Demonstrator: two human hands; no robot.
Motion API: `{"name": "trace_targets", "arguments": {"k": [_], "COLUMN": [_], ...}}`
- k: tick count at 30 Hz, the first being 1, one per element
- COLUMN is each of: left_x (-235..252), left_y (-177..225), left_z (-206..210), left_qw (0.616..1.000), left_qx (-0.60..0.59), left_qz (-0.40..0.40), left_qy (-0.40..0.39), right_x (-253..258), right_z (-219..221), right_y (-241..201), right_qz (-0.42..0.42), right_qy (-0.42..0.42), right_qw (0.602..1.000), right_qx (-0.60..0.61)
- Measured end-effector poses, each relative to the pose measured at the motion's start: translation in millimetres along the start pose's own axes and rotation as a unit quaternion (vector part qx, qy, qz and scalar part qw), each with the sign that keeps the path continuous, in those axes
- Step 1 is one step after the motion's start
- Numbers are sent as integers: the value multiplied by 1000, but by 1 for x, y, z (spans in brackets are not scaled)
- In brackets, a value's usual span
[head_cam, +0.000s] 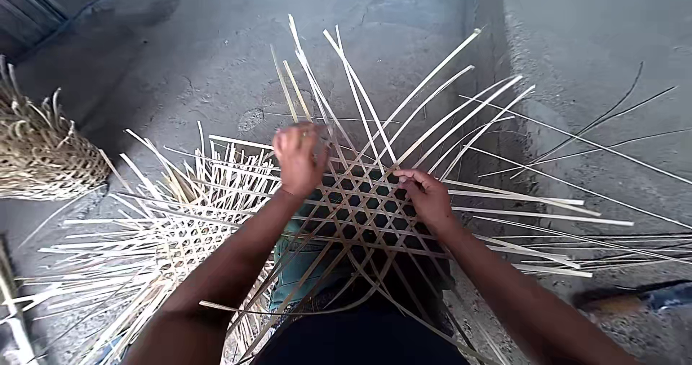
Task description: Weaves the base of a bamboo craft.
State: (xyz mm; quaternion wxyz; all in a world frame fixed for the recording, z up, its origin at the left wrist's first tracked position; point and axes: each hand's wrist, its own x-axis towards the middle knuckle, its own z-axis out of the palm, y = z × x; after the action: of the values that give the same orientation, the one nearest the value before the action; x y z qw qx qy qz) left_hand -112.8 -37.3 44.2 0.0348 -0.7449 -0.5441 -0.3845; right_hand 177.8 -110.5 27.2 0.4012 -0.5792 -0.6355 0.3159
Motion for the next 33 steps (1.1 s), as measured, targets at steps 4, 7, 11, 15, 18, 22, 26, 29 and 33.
{"name": "trace_targets", "arguments": {"k": [4, 7, 11, 15, 18, 22, 26, 29, 33], "left_x": [20, 20, 20, 39, 54, 67, 76, 85, 102], "left_y": [-49, -72, -57, -37, -28, -33, -31, -21, 1], "left_z": [-35, -36, -54, -83, -106, -134, -149, -162, -175], "left_qw": [958, 923, 961, 981, 995, 999, 997, 988, 933], "left_qx": [41, 29, 4, -39, -29, -42, -63, -105, -311], "left_qz": [-193, -146, -73, -32, 9, 15, 13, -4, -77], "left_qy": [-206, -354, -266, -189, -99, -22, 51, 111, 166], "right_x": [-6, -6, -2, 4, 9, 9, 17, 37, 71], "right_z": [9, 22, 21, 18, 14, 11, 15, 11, -4], "right_y": [-33, -50, -78, -119, -148, -166, -188, -214, -261], "right_qz": [223, 299, 350, 361, 367, 325, 273, 194, 17], "right_qy": [-152, -168, -166, -141, -101, -45, 8, 62, 122], "right_qw": [949, 915, 875, 866, 855, 834, 800, 806, 809], "right_qx": [161, 212, 291, 315, 352, 444, 534, 557, 575]}}
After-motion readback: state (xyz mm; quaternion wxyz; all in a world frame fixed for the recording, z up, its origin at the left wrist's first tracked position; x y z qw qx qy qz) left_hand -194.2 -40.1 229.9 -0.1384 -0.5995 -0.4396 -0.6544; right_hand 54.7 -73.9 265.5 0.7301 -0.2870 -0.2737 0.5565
